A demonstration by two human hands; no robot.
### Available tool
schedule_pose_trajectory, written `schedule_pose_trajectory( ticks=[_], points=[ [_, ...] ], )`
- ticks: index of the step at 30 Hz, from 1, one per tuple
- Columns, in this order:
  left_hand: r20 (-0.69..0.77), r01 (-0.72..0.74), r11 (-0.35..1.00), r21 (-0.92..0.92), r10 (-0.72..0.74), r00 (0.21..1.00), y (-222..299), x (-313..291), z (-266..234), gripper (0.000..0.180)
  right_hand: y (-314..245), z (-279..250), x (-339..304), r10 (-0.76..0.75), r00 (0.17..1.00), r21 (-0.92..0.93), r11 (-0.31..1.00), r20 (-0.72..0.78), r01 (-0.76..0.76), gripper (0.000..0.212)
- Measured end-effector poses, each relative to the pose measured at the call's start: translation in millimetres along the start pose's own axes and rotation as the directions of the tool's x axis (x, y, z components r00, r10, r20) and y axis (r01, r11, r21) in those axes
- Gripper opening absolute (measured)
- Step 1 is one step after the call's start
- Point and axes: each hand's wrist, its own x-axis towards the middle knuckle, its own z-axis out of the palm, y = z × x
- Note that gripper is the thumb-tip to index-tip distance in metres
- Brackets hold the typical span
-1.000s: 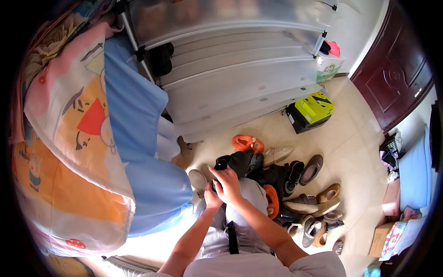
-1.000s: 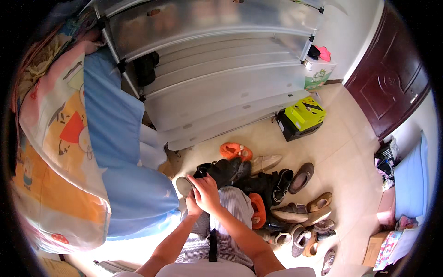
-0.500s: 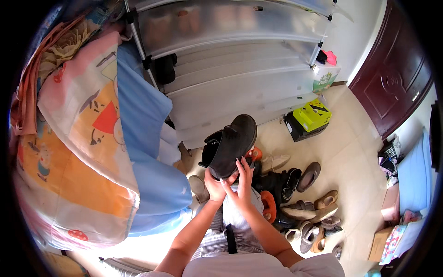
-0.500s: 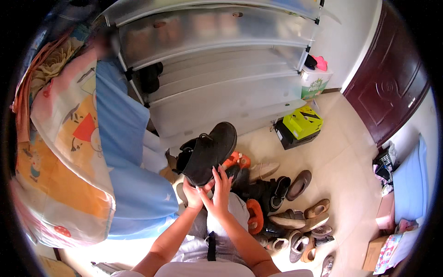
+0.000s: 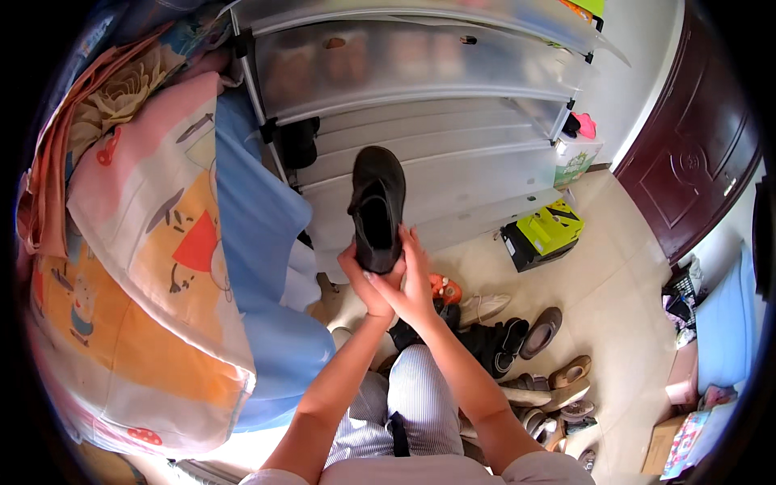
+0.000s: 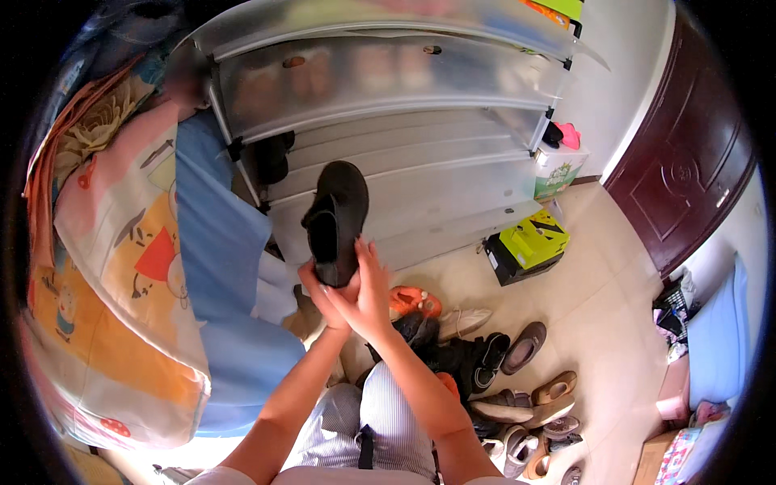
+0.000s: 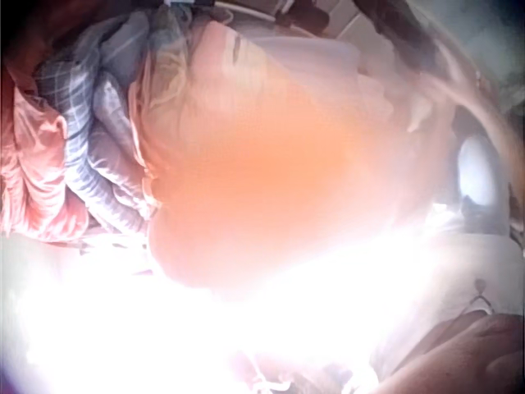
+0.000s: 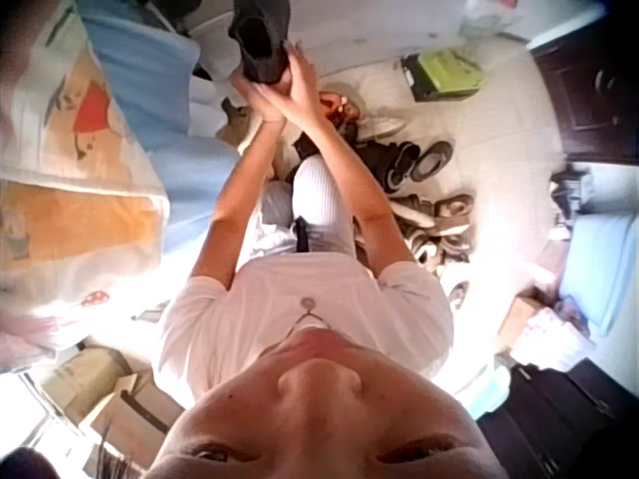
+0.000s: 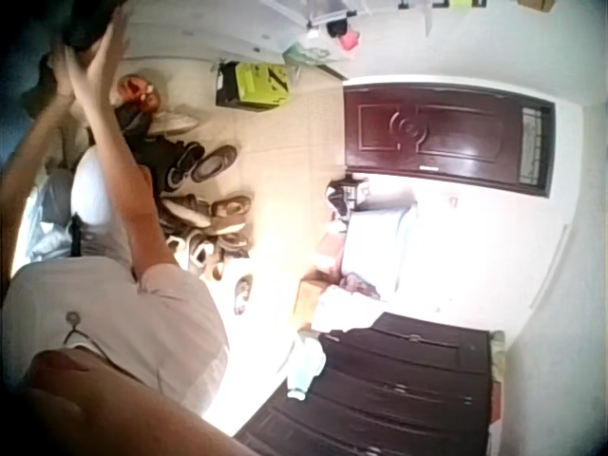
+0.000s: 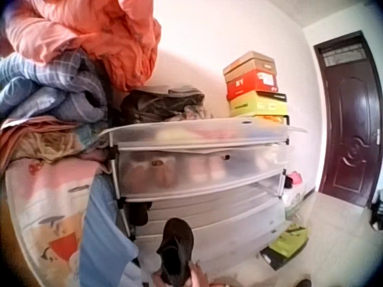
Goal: The person picks up several different pairs of shoes and slippers from a pile on the floor and places them one at a time into the compartments of a plastic shoe rack.
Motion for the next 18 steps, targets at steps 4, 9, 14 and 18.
schedule_pose_trajectory(
  ticks=[4,9,14,18],
  points=[
    [-0.094,-0.061,0.997,-0.049,0.056,0.994,-11,39,25,0.078,7,15,45,0.007,1.000,0.089,0.996,0.023,-0.009,0.083],
    [-0.108,0.008,0.998,-0.054,-0.014,0.994,-14,86,42,0.043,27,39,94,-0.001,1.000,0.222,0.975,-0.001,0.001,0.077],
    [-0.114,-0.019,0.987,0.162,0.038,0.993,-10,117,50,0.037,49,59,128,0.075,0.983,0.373,0.918,0.168,-0.134,0.072],
    [-0.014,0.002,0.977,0.215,0.001,1.000,-26,126,53,0.038,54,68,143,-0.016,0.987,-0.023,1.000,0.162,0.020,0.069]
  ],
)
